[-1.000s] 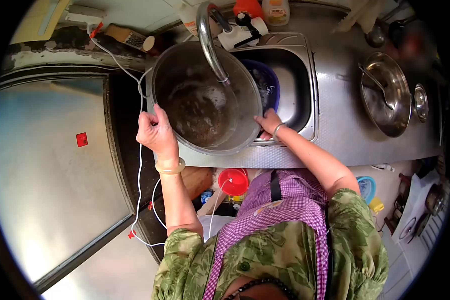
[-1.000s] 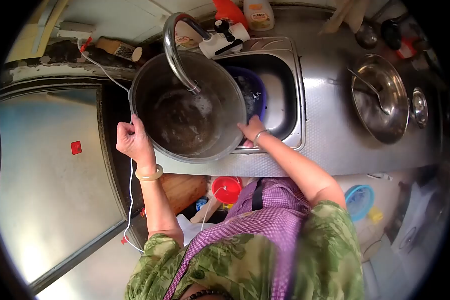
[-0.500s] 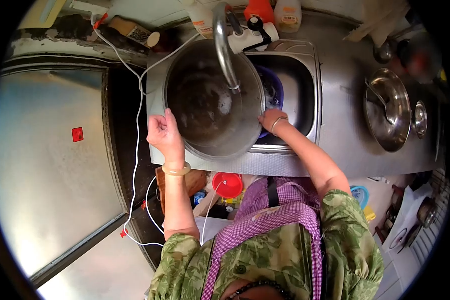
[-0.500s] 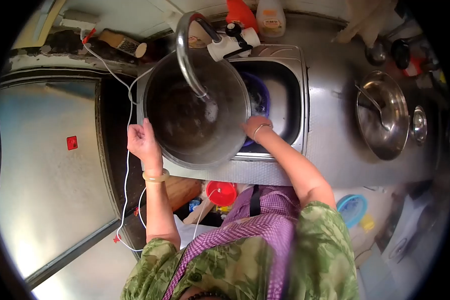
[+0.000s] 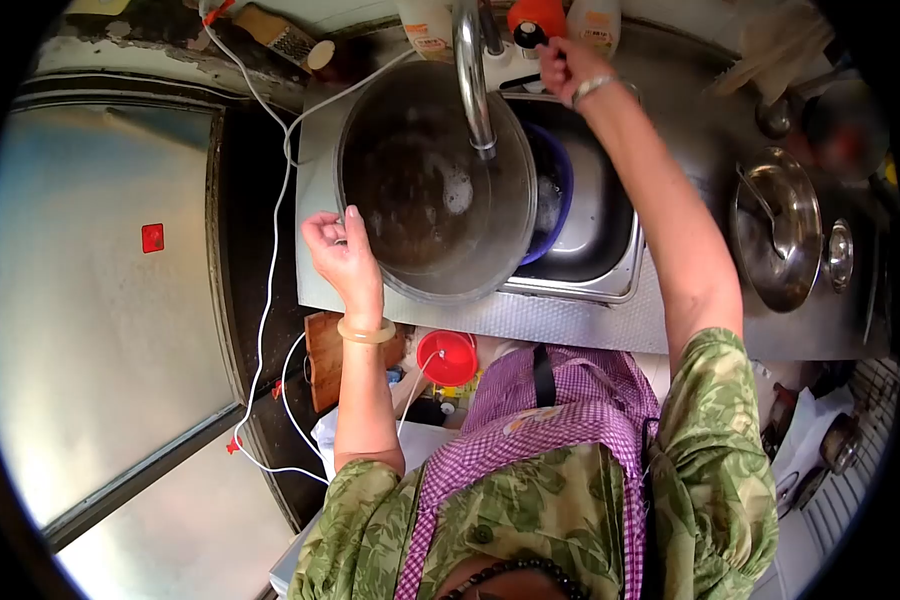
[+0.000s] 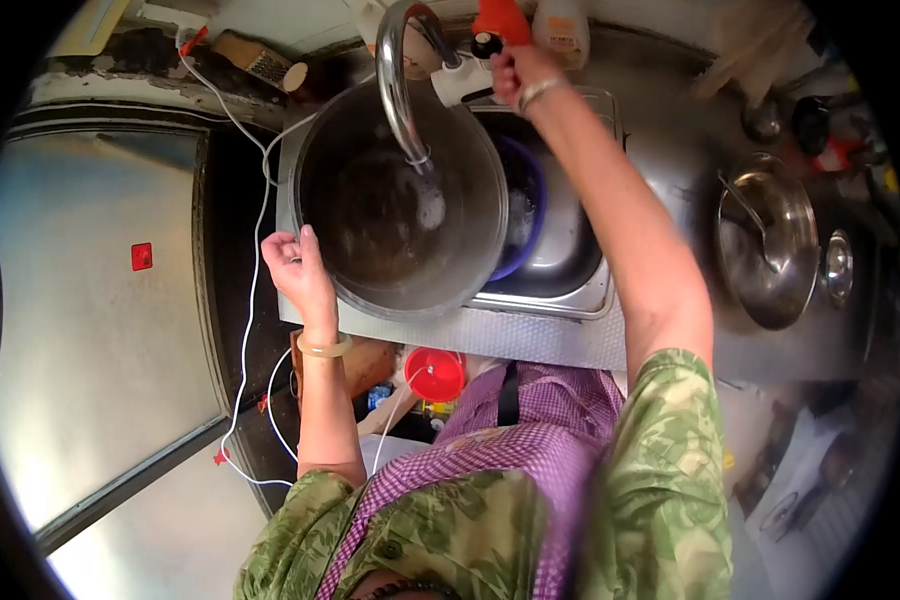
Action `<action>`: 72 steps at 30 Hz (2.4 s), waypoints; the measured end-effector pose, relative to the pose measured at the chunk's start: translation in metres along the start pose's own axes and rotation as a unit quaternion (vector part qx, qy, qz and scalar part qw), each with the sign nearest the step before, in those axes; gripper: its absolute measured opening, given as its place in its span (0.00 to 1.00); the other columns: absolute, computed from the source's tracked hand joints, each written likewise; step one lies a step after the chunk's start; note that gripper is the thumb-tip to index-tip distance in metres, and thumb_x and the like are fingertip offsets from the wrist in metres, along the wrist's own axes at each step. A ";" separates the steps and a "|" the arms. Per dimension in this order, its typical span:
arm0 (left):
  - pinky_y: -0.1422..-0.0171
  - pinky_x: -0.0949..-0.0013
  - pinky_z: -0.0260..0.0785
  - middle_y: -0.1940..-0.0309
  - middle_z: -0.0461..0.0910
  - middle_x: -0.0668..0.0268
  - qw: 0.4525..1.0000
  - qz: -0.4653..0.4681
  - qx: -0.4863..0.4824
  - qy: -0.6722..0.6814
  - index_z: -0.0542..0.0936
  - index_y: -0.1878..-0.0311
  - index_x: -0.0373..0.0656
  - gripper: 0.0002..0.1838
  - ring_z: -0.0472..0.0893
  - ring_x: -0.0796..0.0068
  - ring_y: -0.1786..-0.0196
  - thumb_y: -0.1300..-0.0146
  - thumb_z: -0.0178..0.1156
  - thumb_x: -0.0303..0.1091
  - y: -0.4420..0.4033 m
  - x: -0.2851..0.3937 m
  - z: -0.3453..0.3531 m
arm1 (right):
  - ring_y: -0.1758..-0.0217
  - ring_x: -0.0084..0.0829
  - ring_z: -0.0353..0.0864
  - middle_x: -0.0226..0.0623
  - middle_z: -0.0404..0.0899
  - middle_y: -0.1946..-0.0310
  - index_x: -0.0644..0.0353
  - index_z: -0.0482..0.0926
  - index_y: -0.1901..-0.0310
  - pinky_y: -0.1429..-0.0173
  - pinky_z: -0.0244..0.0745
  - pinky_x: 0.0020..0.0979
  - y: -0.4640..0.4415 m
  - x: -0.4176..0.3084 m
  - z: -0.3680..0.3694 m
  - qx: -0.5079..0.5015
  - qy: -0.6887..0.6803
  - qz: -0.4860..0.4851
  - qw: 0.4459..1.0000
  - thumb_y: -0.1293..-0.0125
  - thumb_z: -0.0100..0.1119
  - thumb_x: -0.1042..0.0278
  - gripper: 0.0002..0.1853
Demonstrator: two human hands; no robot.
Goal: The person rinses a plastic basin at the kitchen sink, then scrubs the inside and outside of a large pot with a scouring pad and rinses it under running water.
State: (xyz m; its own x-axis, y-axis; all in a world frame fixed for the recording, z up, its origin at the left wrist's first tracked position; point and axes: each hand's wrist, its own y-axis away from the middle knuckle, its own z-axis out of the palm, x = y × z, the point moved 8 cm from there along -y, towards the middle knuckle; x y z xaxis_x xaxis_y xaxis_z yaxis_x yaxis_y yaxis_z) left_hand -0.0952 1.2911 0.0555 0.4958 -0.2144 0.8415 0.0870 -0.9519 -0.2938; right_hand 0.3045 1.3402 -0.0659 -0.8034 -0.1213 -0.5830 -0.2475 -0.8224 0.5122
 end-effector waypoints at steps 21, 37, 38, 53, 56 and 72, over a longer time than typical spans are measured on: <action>0.68 0.81 0.51 0.77 0.59 0.79 0.999 0.031 0.025 -0.019 0.71 0.60 0.40 0.10 0.57 0.88 0.73 0.39 0.64 0.23 0.000 -0.008 0.004 | 0.33 0.54 0.64 0.55 0.59 0.32 0.59 0.67 0.36 0.30 0.64 0.43 0.055 0.153 -0.101 -0.028 0.765 -0.332 0.551 0.50 0.60 0.78 0.35; 0.73 0.80 0.48 0.83 0.60 0.79 0.990 0.081 0.015 -0.118 0.76 0.64 0.36 0.10 0.56 0.87 0.78 0.47 0.68 0.21 -0.043 0.015 0.001 | 0.33 0.52 0.64 0.57 0.59 0.34 0.63 0.79 0.55 0.30 0.63 0.41 0.111 0.189 -0.103 0.014 0.815 -0.321 0.482 0.46 0.59 0.72 0.15; 0.73 0.80 0.47 0.83 0.60 0.79 0.991 0.080 0.016 -0.106 0.77 0.64 0.35 0.10 0.56 0.87 0.78 0.48 0.68 0.21 -0.047 0.014 0.002 | 0.36 0.51 0.66 0.55 0.64 0.37 0.64 0.80 0.57 0.32 0.65 0.41 0.118 0.185 -0.099 0.009 0.810 -0.327 0.486 0.43 0.55 0.72 0.12; 0.73 0.80 0.51 0.83 0.60 0.81 0.988 0.088 0.041 -0.117 0.78 0.63 0.36 0.09 0.57 0.88 0.78 0.45 0.68 0.22 -0.037 0.001 -0.009 | 0.34 0.45 0.69 0.49 0.70 0.37 0.59 0.81 0.49 0.33 0.66 0.40 0.109 0.218 -0.106 -0.131 0.788 -0.265 0.539 0.45 0.65 0.61 0.21; 0.72 0.83 0.50 0.83 0.59 0.81 0.995 0.065 0.036 -0.064 0.77 0.62 0.33 0.10 0.56 0.89 0.78 0.45 0.68 0.21 -0.033 -0.003 -0.009 | 0.46 0.47 0.80 0.51 0.80 0.50 0.58 0.81 0.48 0.41 0.73 0.43 0.068 0.236 -0.113 -0.113 0.780 -0.091 0.609 0.43 0.61 0.61 0.20; 0.73 0.83 0.47 0.82 0.59 0.81 0.995 0.070 0.035 -0.061 0.78 0.63 0.33 0.09 0.55 0.91 0.79 0.45 0.66 0.18 -0.030 0.001 -0.004 | 0.46 0.48 0.80 0.53 0.81 0.51 0.56 0.82 0.50 0.43 0.75 0.42 0.017 0.297 -0.108 -0.225 0.696 -0.097 0.675 0.38 0.54 0.60 0.17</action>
State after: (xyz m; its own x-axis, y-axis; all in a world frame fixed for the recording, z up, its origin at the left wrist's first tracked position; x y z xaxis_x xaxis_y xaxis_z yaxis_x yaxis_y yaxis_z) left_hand -0.1005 1.3187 0.0671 0.6078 -0.3109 0.7307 0.0689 -0.8961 -0.4386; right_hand 0.1200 1.2302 -0.2985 0.5860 -0.1333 -0.7993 0.1665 -0.9455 0.2798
